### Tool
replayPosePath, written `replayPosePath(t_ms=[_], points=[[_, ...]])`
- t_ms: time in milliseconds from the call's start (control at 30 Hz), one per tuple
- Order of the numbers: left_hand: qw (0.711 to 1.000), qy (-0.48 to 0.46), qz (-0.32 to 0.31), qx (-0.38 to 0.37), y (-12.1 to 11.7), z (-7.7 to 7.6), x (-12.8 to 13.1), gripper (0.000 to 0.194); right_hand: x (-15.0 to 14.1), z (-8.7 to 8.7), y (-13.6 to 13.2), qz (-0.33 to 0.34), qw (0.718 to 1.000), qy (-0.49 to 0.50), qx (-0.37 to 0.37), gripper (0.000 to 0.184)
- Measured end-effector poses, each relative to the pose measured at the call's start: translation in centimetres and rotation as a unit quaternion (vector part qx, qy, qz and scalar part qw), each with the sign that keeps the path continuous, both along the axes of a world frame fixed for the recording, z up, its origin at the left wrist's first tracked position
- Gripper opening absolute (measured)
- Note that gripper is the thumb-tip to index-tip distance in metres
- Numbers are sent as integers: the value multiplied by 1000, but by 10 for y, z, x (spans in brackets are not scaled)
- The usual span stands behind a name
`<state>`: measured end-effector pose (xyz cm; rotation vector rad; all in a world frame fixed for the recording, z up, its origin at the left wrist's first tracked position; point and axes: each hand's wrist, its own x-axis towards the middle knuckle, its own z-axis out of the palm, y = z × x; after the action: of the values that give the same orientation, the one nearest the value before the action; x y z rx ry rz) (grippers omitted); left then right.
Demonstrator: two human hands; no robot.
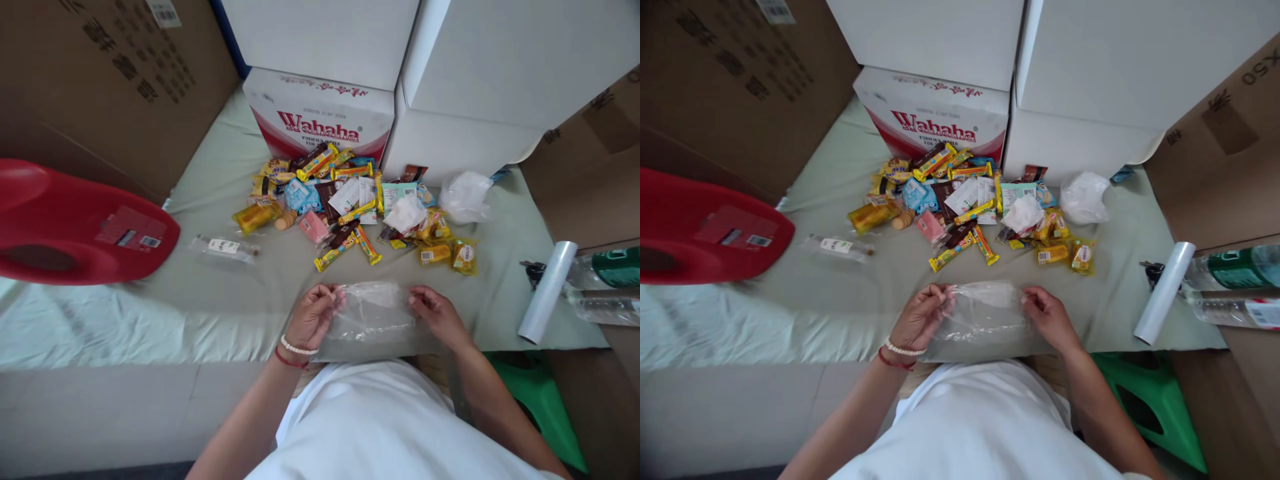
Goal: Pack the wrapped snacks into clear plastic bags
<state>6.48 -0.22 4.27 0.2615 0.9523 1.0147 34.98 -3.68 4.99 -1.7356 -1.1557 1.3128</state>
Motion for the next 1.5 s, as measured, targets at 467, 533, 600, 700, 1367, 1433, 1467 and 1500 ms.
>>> replayPosePath(t_ms=[467,533,600,700,1367,1433,1467,1500], points=[[944,294,-53,141,-13,6,19,30,-26,53,4,53,914,-160,370,7],[965,246,14,89,-4,-2,19,30,-17,47,-6,51,898,-196,390,9],[975,193,98,41,7,-9,16,37,-7,34,-13,62,915,-218,334,6],[973,173,152,29,17,-16,12,43,9,16,-18,157,945,-228,175,18],[943,327,12,55,19,-14,10,41,-46,3,70,51,995,13,89,40],[930,360,65,39,15,-18,-1,35,-36,-12,64,-3,998,14,53,40],[922,376,88,31,11,-19,-6,31,-31,-18,60,-16,999,9,40,40],[909,402,109,34,5,-18,-11,28,-28,-23,55,-22,999,3,30,39]])
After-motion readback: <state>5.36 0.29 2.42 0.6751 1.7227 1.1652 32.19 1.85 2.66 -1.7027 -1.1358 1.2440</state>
